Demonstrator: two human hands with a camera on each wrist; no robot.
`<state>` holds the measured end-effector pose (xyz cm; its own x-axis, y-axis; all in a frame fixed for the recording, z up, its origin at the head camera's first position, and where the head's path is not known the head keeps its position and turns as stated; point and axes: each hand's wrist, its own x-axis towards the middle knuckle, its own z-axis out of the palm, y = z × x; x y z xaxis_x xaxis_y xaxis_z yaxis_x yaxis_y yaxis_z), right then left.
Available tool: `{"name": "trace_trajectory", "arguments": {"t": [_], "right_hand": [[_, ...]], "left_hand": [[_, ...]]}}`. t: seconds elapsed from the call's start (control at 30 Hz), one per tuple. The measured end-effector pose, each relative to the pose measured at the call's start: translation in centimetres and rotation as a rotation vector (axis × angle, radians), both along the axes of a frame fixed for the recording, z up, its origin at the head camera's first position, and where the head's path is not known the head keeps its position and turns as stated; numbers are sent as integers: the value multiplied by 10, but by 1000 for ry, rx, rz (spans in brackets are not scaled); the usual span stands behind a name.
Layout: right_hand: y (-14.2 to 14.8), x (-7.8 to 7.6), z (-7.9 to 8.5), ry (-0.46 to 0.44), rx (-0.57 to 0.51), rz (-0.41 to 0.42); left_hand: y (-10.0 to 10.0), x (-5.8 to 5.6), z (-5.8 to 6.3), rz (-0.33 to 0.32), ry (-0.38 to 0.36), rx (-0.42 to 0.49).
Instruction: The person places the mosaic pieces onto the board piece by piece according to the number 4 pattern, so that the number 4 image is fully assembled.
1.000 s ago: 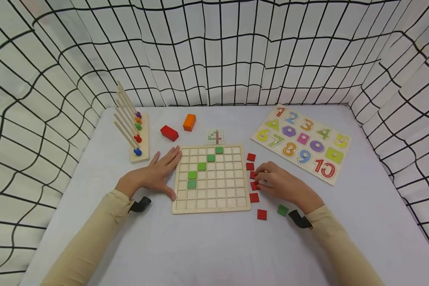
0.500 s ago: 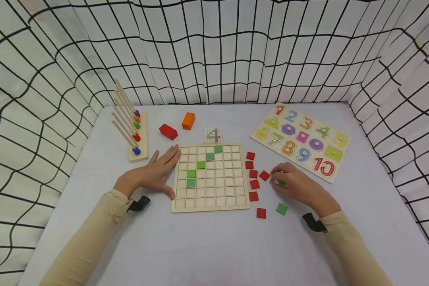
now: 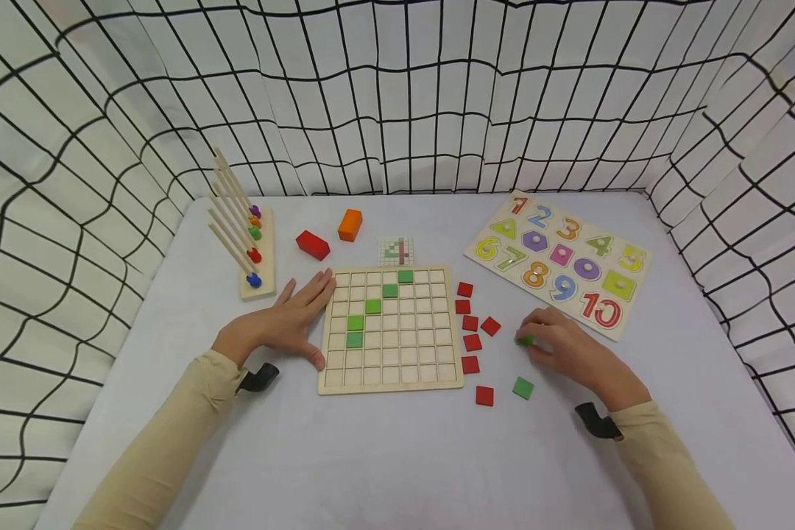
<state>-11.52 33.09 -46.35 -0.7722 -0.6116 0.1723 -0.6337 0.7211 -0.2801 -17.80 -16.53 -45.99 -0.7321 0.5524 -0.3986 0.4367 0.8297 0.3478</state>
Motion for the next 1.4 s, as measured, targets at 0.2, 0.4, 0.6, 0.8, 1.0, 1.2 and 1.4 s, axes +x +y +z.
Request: {"name": "trace_trajectory", "arguments": {"t": [0.2, 0.4, 0.6, 0.8, 1.0, 1.2, 1.4], "right_hand": [[-3, -2, -2, 29, -21, 29], [-13, -5, 0, 40, -41, 70], [-32, -9, 3, -12, -53, 112], [-52, -16, 4, -23, -65, 155], [-70, -21, 2, -7, -99, 226], [-88, -23, 1, -23, -82, 264], [-110, -28, 7, -10, -73, 310]], "left_hand": [[0, 2, 2, 5, 4, -1], [-1, 2, 2, 10, 3, -6], [-1, 1, 0, 6, -4, -9], [-2, 0, -2, 5, -10, 9], [-5, -1, -6, -2, -26, 61], [-4, -2, -5, 0, -28, 56], [-2, 0, -3, 5, -2, 18]]}}
